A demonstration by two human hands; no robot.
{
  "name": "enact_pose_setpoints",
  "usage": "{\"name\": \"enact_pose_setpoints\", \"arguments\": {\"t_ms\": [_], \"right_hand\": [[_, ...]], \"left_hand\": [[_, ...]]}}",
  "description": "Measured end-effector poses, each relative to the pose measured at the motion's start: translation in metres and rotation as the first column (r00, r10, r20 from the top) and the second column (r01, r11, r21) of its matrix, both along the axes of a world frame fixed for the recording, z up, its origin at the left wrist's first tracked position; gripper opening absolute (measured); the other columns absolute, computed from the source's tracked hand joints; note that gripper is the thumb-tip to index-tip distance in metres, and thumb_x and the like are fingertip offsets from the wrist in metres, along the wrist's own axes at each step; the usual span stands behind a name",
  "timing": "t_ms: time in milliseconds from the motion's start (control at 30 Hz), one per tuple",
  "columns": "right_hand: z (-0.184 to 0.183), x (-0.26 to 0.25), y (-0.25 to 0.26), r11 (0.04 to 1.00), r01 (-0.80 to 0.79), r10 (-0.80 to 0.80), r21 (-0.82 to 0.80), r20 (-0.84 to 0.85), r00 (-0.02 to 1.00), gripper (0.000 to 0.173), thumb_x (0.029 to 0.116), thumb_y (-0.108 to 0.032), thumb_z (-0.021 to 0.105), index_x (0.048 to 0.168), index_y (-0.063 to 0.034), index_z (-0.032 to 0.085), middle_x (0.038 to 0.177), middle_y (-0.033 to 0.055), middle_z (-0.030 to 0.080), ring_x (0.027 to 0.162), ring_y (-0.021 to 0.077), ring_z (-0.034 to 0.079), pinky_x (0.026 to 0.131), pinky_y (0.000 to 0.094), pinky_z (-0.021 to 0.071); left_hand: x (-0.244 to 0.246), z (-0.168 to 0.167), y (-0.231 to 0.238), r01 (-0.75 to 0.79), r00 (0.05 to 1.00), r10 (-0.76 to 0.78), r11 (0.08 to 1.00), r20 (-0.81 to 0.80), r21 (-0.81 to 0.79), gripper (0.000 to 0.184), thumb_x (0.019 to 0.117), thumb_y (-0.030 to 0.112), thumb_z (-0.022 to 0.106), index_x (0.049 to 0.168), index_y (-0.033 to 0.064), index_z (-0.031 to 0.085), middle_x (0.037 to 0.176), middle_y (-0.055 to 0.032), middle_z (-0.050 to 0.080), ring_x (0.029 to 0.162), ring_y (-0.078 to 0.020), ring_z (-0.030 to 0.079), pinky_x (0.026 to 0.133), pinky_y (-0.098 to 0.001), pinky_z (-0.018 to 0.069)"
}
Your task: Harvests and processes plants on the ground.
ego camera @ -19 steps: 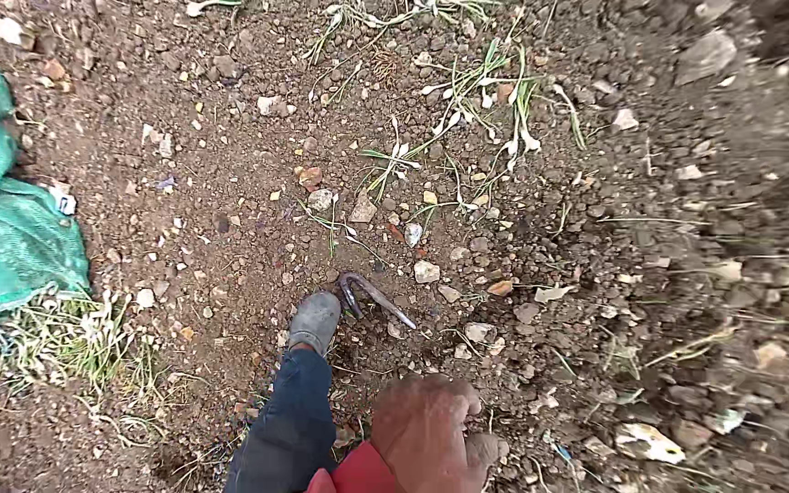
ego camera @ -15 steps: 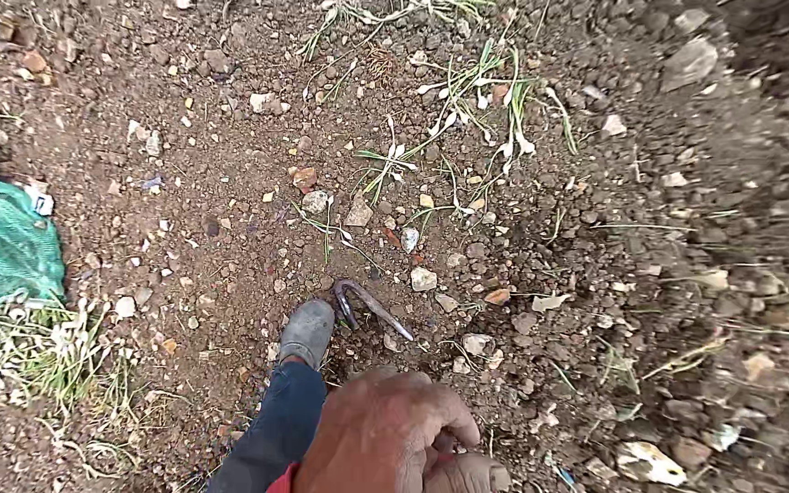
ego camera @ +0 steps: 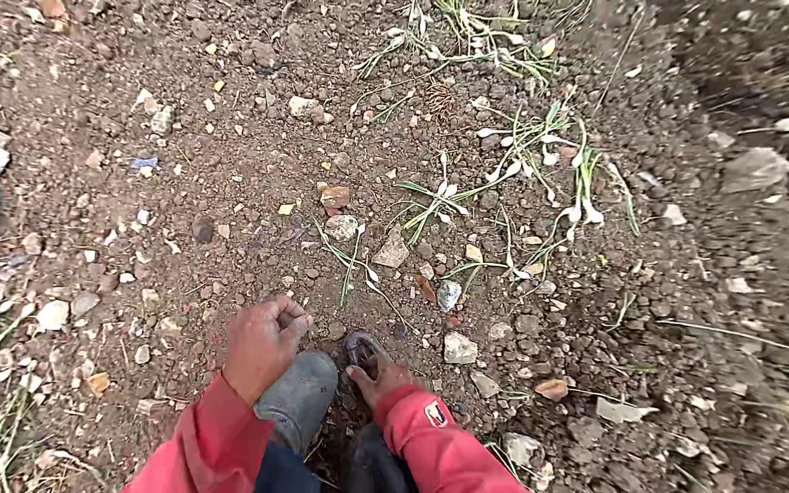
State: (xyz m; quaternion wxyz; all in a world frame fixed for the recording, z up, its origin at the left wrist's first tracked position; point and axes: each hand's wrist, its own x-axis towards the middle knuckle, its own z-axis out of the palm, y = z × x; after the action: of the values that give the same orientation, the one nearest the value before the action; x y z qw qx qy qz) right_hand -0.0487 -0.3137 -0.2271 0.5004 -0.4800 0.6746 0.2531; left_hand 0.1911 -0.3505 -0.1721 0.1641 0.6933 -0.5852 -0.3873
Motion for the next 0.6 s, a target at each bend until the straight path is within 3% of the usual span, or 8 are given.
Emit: {"name": "enact_pose_setpoints", "arguments": {"t_ms": [67,133,200,300,367,500,567,600], "right_hand": [[0.007,0.005,-0.002,0.997,-0.046,0.048,0.055,-0.032,0.998,0.076,0.0952,-0.069,0.052,0.144,-0.0115,0.053,0.132,0.0184,0.066,0.124,0.0364,0.063,0.104,0.0604,0.0471],[0.006,0.012,-0.015,0.994,-0.091,0.092,0.061,-0.024,0.995,0.076,0.0951,-0.068,0.053,0.144,-0.0111,0.051,0.132,0.0195,0.066,0.122,0.0383,0.064,0.102,0.0624,0.0484],[0.002,0.017,-0.03,0.985,-0.128,0.129,0.116,-0.003,0.992,0.072,0.096,-0.065,0.055,0.143,-0.0097,0.053,0.132,0.0204,0.065,0.124,0.0389,0.063,0.102,0.0628,0.0477],[0.0,0.018,-0.042,0.964,-0.186,0.184,0.19,0.026,0.983,0.066,0.0994,-0.058,0.053,0.141,-0.0066,0.054,0.135,0.0224,0.063,0.126,0.0409,0.061,0.103,0.064,0.0464],[0.005,0.016,-0.043,0.965,-0.189,0.182,0.181,0.052,0.982,0.062,0.0995,-0.051,0.052,0.14,-0.0047,0.055,0.132,0.0232,0.064,0.123,0.0424,0.062,0.1,0.0645,0.0476],[0.038,-0.026,-0.049,0.999,-0.045,0.046,-0.01,0.14,0.989,0.059,0.0929,-0.055,0.057,0.134,-0.0133,0.065,0.138,0.013,0.063,0.128,0.0336,0.06,0.102,0.0589,0.0487],[0.059,-0.063,-0.029,0.936,0.094,-0.031,-0.339,0.187,0.982,0.047,0.0881,-0.048,0.067,0.112,-0.0081,0.075,0.123,0.0147,0.068,0.119,0.0327,0.064,0.094,0.0527,0.0549],[0.065,-0.082,-0.013,0.811,0.19,-0.074,-0.553,0.225,0.971,0.038,0.0834,-0.042,0.072,0.094,-0.0065,0.075,0.105,0.0144,0.07,0.098,0.0294,0.07,0.078,0.0475,0.0602]], "left_hand": [[-0.027,-0.011,-0.032,0.092,0.993,-0.096,0.995,0.074,0.044,0.02,0.0954,0.033,0.072,0.106,0.0163,0.075,0.08,-0.0008,0.073,0.071,-0.0205,0.069,0.067,-0.0521,0.057],[-0.058,-0.02,-0.078,0.163,0.97,-0.178,0.982,0.167,0.099,0.034,0.0977,0.035,0.069,0.124,0.0133,0.07,0.104,-0.0088,0.076,0.094,-0.0306,0.073,0.083,-0.0598,0.057],[-0.088,-0.031,-0.114,0.234,0.925,-0.27,0.959,0.269,0.158,0.047,0.0995,0.036,0.066,0.14,0.0117,0.06,0.125,-0.0159,0.07,0.108,-0.039,0.07,0.088,-0.0633,0.0548],[-0.12,-0.054,-0.133,0.326,0.839,-0.394,0.916,0.375,0.233,0.056,0.0995,0.029,0.067,0.15,0.0111,0.05,0.124,-0.0226,0.069,0.101,-0.0458,0.071,0.08,-0.0654,0.0561],[-0.121,-0.064,-0.136,0.346,0.823,-0.411,0.91,0.392,0.227,0.051,0.1001,0.025,0.066,0.148,0.0135,0.054,0.118,-0.0208,0.072,0.097,-0.0452,0.072,0.079,-0.0657,0.0559],[-0.095,-0.068,-0.144,0.278,0.933,-0.283,0.959,0.22,0.053,0.029,0.1005,0.018,0.066,0.128,0.0136,0.072,0.1,-0.0104,0.077,0.092,-0.0336,0.074,0.084,-0.0651,0.0553],[-0.105,-0.06,-0.147,0.236,0.968,-0.23,0.97,0.1,-0.055,0.02,0.0999,0.013,0.065,0.117,0.0118,0.075,0.095,-0.0067,0.077,0.085,-0.0256,0.074,0.079,-0.059,0.0582],[-0.12,-0.054,-0.149,0.233,0.972,-0.231,0.967,0.039,-0.101,0.018,0.099,0.011,0.062,0.113,0.0105,0.074,0.09,-0.005,0.075,0.078,-0.0215,0.072,0.072,-0.0532,0.0592]]}}
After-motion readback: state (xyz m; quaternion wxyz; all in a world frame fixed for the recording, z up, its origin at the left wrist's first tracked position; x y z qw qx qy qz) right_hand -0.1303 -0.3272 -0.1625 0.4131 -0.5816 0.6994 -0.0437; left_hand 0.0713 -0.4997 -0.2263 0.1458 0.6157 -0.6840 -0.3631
